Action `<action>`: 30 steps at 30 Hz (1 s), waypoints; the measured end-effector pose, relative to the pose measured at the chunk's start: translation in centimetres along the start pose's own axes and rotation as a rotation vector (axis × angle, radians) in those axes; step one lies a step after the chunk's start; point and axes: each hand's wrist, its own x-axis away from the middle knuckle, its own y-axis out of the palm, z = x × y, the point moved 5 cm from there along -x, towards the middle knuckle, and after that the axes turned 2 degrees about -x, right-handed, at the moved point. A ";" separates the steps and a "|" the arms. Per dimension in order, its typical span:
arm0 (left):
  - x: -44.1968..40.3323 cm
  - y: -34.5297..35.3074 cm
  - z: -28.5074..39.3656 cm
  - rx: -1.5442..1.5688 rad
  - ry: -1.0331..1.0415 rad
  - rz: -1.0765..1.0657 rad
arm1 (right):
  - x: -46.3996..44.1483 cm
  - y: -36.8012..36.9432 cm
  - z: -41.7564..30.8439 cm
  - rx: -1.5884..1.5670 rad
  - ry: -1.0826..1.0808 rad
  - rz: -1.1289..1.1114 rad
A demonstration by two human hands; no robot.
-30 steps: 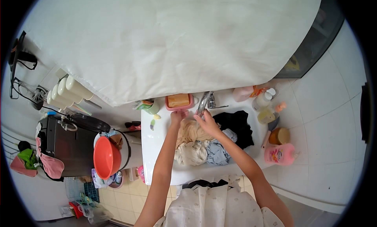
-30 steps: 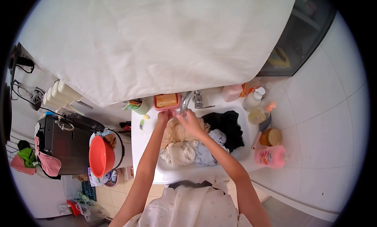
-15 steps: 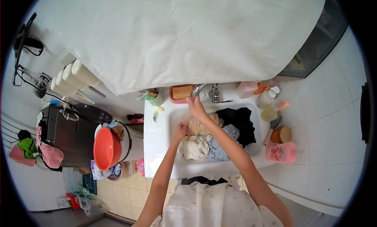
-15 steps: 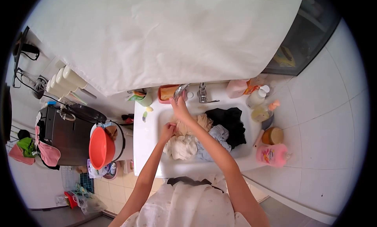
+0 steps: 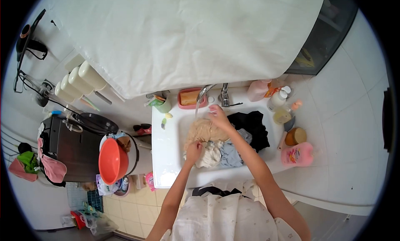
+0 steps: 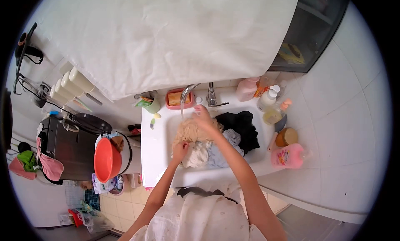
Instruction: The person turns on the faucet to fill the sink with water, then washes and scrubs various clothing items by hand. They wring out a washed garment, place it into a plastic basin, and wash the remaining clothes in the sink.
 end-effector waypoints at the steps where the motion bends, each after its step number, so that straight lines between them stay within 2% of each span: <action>1: 0.2 0.2 -0.5 0.032 -0.008 0.028 | -0.2 -0.7 2.5 0.072 -0.033 0.022; 3: 0.9 0.4 -0.8 0.063 -0.017 0.060 | 0.9 -1.3 3.2 0.144 -0.069 0.041; 5: 1.8 -0.1 0.6 -0.069 0.190 0.222 | 3.6 -2.0 2.5 0.717 0.129 0.042; 6: 2.1 0.0 0.8 -0.068 0.192 0.223 | 4.5 -1.8 3.3 0.718 0.127 0.043; 8: 2.9 0.2 1.3 -0.160 0.223 0.253 | 6.3 -0.6 3.0 0.733 -0.385 0.121; 12: 4.0 0.8 1.7 -0.266 0.224 0.251 | 8.4 0.8 2.3 0.824 -0.317 0.093; 14: 4.6 1.0 2.2 -0.357 0.244 0.239 | 7.8 1.6 2.6 1.029 -0.410 0.109; 15: 4.6 0.8 2.3 -0.360 0.249 0.241 | 7.0 1.9 2.8 1.028 -0.412 0.114; 20: 5.3 0.5 2.0 -0.342 0.286 0.199 | 5.8 3.8 6.1 1.211 -0.324 -0.084; 21: 5.3 0.4 2.0 -0.340 0.294 0.197 | 6.4 3.7 6.2 1.214 -0.320 -0.076; 23: 5.3 0.3 1.7 -0.359 0.295 0.162 | 9.2 3.6 5.3 1.172 -0.481 -0.073; 30: 6.7 -0.6 2.3 -0.375 0.365 0.092 | 15.3 2.1 2.8 1.143 -0.495 -0.112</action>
